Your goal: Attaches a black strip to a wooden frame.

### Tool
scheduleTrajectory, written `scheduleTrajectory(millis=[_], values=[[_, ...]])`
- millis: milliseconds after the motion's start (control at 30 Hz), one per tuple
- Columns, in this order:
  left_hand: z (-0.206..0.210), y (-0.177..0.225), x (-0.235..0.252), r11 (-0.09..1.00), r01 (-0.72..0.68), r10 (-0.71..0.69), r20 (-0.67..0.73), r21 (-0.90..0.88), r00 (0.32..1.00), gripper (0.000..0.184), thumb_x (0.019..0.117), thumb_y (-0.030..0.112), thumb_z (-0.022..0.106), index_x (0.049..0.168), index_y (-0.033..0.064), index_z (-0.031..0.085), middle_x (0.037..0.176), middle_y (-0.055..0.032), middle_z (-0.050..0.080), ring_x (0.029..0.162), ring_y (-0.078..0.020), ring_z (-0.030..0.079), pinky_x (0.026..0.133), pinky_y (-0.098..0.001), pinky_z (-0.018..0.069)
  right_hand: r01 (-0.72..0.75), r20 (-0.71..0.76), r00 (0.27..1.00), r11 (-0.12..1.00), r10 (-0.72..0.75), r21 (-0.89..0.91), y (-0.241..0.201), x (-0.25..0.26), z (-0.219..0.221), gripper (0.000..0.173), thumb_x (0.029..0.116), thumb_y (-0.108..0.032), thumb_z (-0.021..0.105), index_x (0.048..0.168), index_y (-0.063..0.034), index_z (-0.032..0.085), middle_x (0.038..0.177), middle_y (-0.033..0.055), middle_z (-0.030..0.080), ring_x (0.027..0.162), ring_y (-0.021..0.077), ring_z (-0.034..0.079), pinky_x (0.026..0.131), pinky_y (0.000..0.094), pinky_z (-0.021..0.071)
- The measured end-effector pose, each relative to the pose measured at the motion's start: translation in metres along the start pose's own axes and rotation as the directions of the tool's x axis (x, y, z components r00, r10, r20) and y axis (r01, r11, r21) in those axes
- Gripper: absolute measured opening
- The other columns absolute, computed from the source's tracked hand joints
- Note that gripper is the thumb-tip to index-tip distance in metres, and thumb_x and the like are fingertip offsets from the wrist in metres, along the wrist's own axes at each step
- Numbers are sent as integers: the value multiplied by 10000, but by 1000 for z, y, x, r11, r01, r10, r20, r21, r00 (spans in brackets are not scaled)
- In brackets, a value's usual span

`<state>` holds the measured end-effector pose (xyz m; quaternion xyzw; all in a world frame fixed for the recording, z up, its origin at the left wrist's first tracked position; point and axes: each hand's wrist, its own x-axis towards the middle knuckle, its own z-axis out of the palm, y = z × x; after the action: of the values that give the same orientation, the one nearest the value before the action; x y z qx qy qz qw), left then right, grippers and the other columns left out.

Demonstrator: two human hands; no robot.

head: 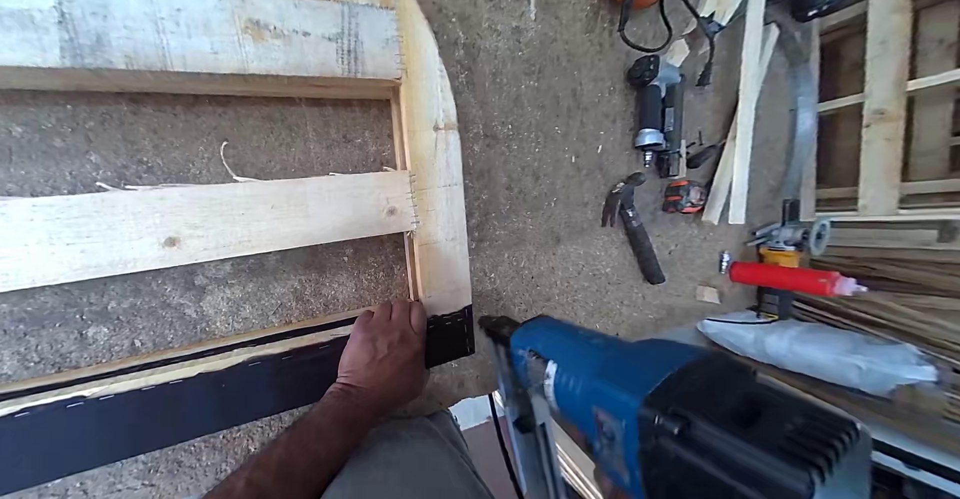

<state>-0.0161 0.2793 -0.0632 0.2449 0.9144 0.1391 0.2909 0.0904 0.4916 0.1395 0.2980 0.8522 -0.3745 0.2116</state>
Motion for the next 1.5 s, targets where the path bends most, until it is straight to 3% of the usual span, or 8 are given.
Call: scheduleTrajectory(millis=[133,267,467,600,700,767,867,1500], values=[[-5,6,1,999,48,-49,58,23,997,666,748,501,751,1220,53,614,1140,-153,679,1093,-347,661,847,-526,541,58,-298,949,986,-102,-154,32,57,-14,498,831,-292,805,1182,22,644,994,71,728,911,113,714,843,366,619],[-15,15,-1,991,108,-116,108,76,987,813,718,591,750,1297,42,594,1235,-166,660,1172,-357,631,906,-541,526,65,-285,932,876,-224,-477,60,157,-2,618,833,-224,823,1380,-60,585,1354,224,578,1035,421,681,821,642,578],[-11,21,-5,975,138,-144,22,175,989,779,702,646,727,1212,66,622,1179,-138,677,1128,-326,652,898,-506,539,176,-188,943,889,-276,-423,112,232,44,867,789,-171,864,1538,-116,431,1486,245,426,1058,422,672,797,578,615],[-8,24,-5,963,171,-179,19,207,984,788,691,656,735,1228,88,630,1173,-115,677,1122,-306,650,903,-491,536,255,-253,900,900,-355,-355,122,180,58,465,937,-166,712,1373,-40,610,1424,230,531,1274,402,568,1034,568,516],[-10,25,-6,958,191,-204,43,213,978,788,697,652,735,1256,109,615,1193,-102,670,1146,-292,639,920,-490,529,131,-42,991,981,-126,143,105,124,93,322,1063,-203,502,1256,13,643,1176,139,696,1047,233,705,918,427,594],[-9,23,-6,960,188,-199,35,208,979,804,692,649,738,1275,109,611,1198,-106,669,1148,-297,637,920,-495,528,-123,237,971,798,-25,590,92,114,128,406,1111,-244,375,1316,55,556,1143,169,716,986,244,735,853,415,623],[-7,20,-9,964,185,-194,28,192,981,808,699,647,749,1277,100,607,1209,-119,660,1164,-308,628,932,-504,522,-199,218,976,517,24,832,81,114,163,417,1128,-249,289,1333,66,469,1088,223,709,944,301,740,810,449,631],[0,11,-24,997,37,-30,-97,70,995,944,713,584,815,1446,79,501,1376,-171,596,1275,-360,564,1043,-579,452,-163,149,986,691,80,704,64,105,179,541,1102,-433,435,1379,29,486,1101,224,683,879,302,734,741,456,631]])
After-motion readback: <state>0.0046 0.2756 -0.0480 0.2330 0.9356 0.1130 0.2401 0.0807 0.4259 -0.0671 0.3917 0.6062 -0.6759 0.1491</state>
